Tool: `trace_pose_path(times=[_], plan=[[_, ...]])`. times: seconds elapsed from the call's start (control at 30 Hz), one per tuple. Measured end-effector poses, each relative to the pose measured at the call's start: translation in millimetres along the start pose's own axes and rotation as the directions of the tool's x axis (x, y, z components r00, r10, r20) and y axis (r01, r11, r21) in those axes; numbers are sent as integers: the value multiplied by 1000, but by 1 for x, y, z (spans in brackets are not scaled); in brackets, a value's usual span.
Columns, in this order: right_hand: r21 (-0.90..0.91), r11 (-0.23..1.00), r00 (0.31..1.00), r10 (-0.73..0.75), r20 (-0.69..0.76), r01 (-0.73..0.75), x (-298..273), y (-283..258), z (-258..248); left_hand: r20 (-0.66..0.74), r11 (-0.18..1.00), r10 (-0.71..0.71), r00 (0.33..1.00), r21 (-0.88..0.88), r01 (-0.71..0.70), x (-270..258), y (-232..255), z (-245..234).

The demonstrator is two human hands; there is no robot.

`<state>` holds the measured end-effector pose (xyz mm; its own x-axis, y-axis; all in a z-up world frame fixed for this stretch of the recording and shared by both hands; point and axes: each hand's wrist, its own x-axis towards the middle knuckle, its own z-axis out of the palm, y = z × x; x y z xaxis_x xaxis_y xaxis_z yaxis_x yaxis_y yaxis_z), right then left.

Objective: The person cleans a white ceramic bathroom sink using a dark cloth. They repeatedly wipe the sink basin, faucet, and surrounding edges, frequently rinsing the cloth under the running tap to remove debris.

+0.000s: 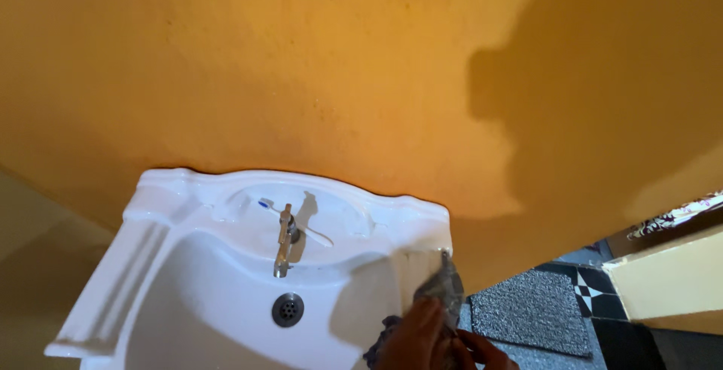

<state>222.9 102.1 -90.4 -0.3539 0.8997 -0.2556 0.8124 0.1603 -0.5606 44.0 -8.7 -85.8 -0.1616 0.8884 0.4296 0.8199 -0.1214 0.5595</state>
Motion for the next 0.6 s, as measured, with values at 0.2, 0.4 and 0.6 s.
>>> trace_pose_path(times=[0.2, 0.4, 0.6], plan=[[-41, 999, 926, 10, 378, 6, 2, -38, -55, 154, 951, -291, 944, -60, 303, -12, 15, -32], [190, 980, 869, -44, 493, -58, -10, -63, -80, 444, 886, -404, 800, -28, 464, -33, 6, -64], [483, 858, 782, -177, 598, -175, -9, -68, -100, -320, 949, -212, 923, -292, 116, -19, 53, -102]])
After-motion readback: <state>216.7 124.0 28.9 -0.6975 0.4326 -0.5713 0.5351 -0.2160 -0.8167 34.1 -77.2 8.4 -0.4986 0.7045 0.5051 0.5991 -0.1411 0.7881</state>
